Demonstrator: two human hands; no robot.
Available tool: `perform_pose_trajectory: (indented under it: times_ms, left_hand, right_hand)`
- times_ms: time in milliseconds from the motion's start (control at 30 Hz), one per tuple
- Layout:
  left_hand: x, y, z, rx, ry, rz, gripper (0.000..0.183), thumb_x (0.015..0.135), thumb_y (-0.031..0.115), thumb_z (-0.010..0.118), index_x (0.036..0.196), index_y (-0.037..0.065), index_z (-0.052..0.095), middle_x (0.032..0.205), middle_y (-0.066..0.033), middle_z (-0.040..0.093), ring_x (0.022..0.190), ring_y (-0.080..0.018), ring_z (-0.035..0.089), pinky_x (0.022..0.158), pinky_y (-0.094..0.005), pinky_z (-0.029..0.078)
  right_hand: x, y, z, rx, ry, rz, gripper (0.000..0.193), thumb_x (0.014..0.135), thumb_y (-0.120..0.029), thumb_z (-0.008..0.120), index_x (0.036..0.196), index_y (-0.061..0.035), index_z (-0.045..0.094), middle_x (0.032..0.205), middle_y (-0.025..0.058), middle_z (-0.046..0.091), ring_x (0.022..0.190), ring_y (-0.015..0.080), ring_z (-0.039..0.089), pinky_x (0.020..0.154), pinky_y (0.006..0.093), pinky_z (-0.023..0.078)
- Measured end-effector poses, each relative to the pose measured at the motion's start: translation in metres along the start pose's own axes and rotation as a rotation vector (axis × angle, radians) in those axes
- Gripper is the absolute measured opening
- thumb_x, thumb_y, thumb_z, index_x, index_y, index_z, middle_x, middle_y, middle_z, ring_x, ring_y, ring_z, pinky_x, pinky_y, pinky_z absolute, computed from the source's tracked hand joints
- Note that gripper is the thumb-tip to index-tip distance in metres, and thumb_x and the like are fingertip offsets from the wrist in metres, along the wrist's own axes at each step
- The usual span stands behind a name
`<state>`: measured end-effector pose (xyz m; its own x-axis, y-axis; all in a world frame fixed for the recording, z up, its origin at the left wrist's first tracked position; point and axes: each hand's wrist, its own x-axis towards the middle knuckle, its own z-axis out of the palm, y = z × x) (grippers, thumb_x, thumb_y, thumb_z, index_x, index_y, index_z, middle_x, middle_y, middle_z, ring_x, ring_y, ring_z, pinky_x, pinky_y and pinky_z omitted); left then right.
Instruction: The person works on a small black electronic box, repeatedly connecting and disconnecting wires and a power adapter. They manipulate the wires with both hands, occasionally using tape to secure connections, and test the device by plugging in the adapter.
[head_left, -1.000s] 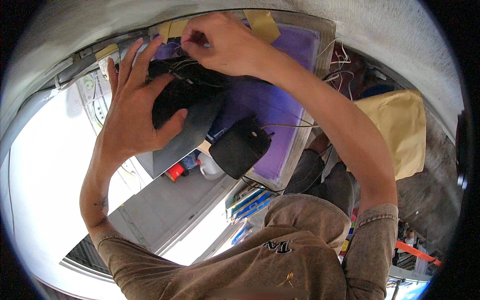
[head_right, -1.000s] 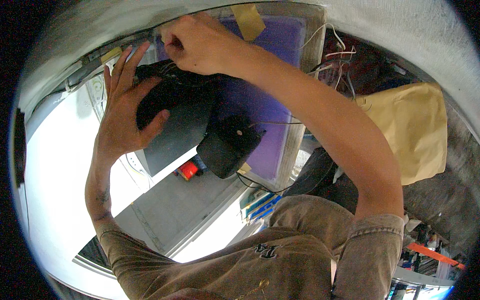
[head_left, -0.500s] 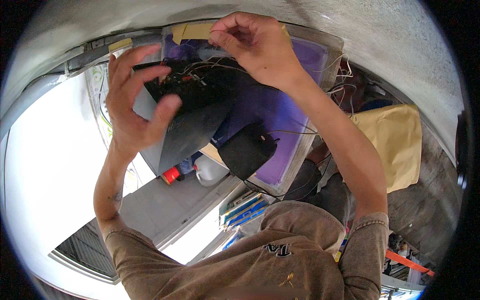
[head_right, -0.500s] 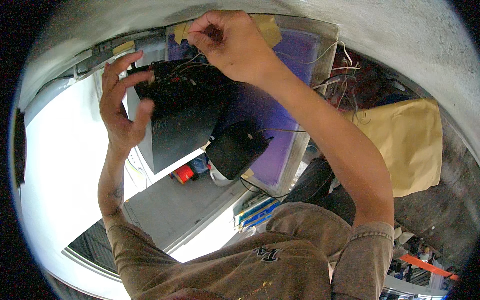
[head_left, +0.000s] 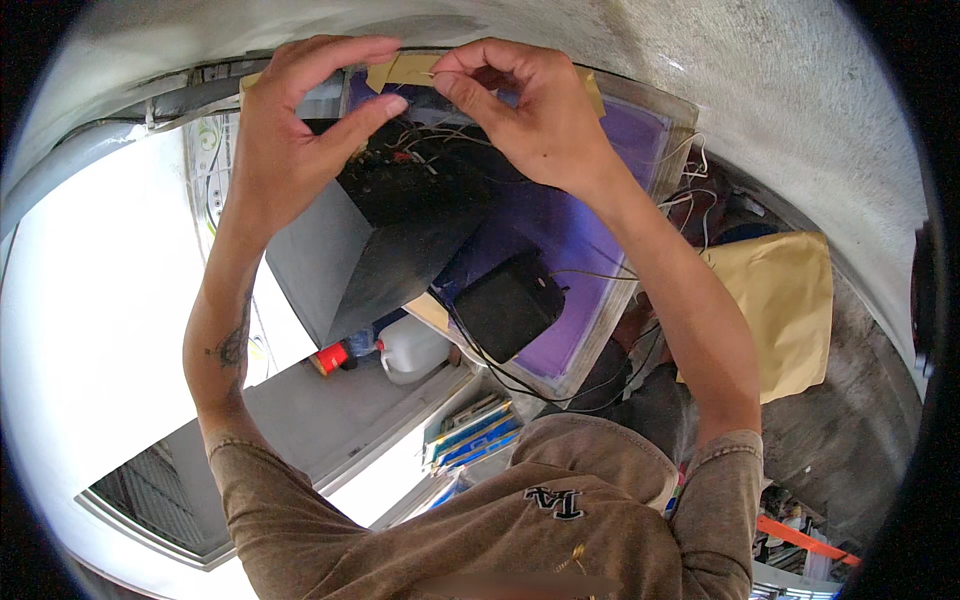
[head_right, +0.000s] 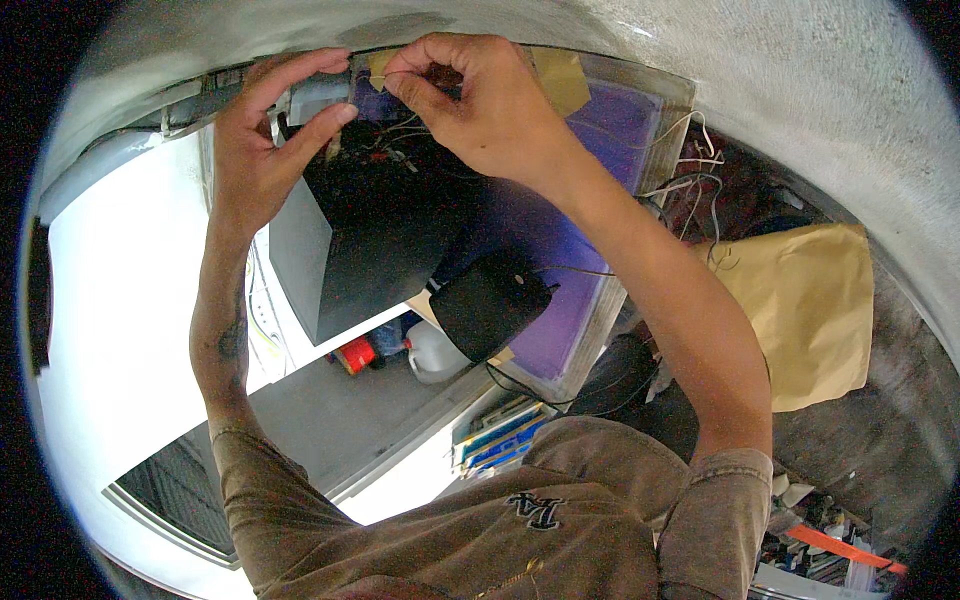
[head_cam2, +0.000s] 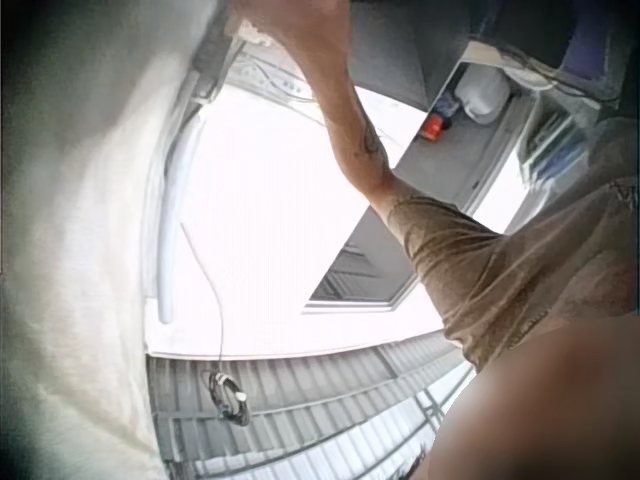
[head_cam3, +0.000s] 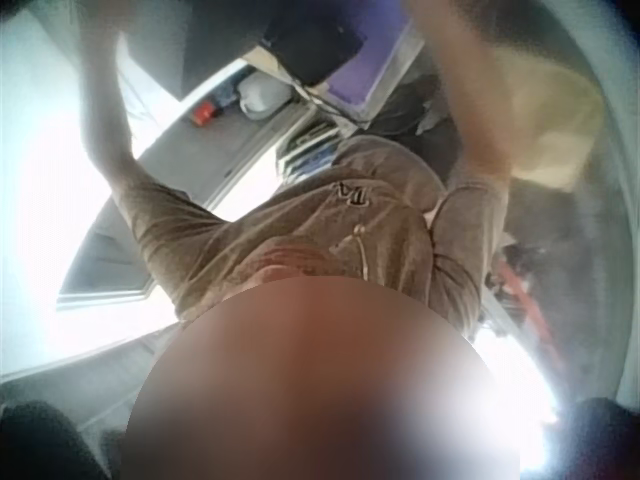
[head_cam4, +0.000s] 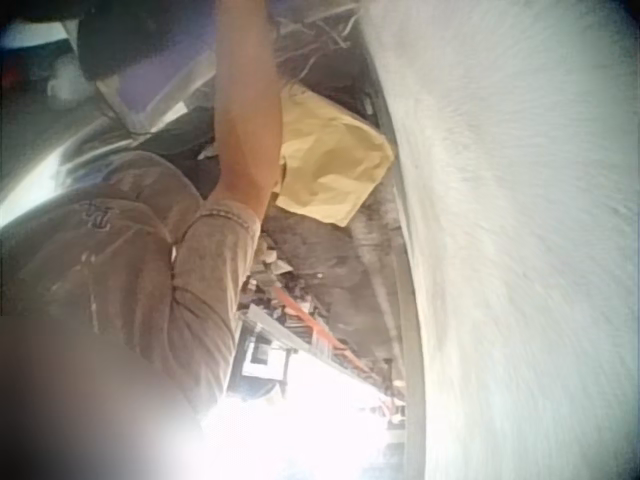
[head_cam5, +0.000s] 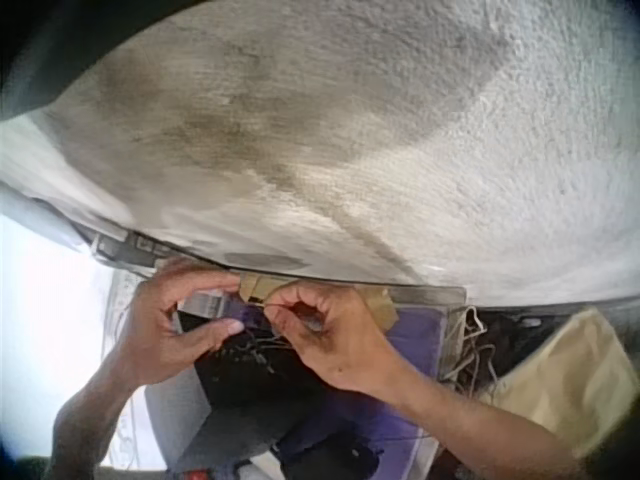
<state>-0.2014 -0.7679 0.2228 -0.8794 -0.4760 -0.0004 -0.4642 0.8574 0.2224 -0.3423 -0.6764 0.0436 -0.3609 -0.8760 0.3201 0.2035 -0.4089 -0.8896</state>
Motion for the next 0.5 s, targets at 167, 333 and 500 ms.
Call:
perform_pose_trajectory:
  times_ms: [167,333,500]
  left_hand:
    - [0.0054,0.0053,0.0003,0.118,0.004,0.106,0.033,0.083,0.022,0.088,0.115,0.013,0.080,0.109,-0.0086,0.077,0.106,-0.0255,0.067,0.096,-0.0388,0.049]
    - [0.0081,0.0070,0.0004,0.201,0.045,0.138,0.029,0.083,0.022,0.088,0.109,0.012,0.081,0.105,-0.0072,0.077,0.104,-0.0259,0.067,0.094,-0.0391,0.049]
    - [0.0095,0.0086,-0.0022,0.226,0.041,0.143,0.026,0.084,0.018,0.086,0.108,0.011,0.081,0.105,-0.0060,0.077,0.102,-0.0252,0.067,0.094,-0.0394,0.048]
  right_hand:
    - [0.0038,-0.0016,0.0030,-0.094,0.015,-0.116,0.018,0.100,-0.015,0.073,0.110,0.0000,0.077,0.096,0.0054,0.078,0.085,0.0095,0.068,0.079,0.0280,0.055]
    - [0.0089,-0.0043,0.0052,-0.058,0.027,-0.116,0.018,0.095,-0.017,0.072,0.105,-0.0022,0.076,0.093,0.0161,0.077,0.084,0.0274,0.077,0.078,0.0367,0.061]
    - [0.0101,-0.0073,0.0038,-0.058,0.024,-0.121,0.019,0.095,-0.017,0.072,0.105,-0.0016,0.076,0.093,0.0167,0.077,0.084,0.0279,0.078,0.079,0.0367,0.061]
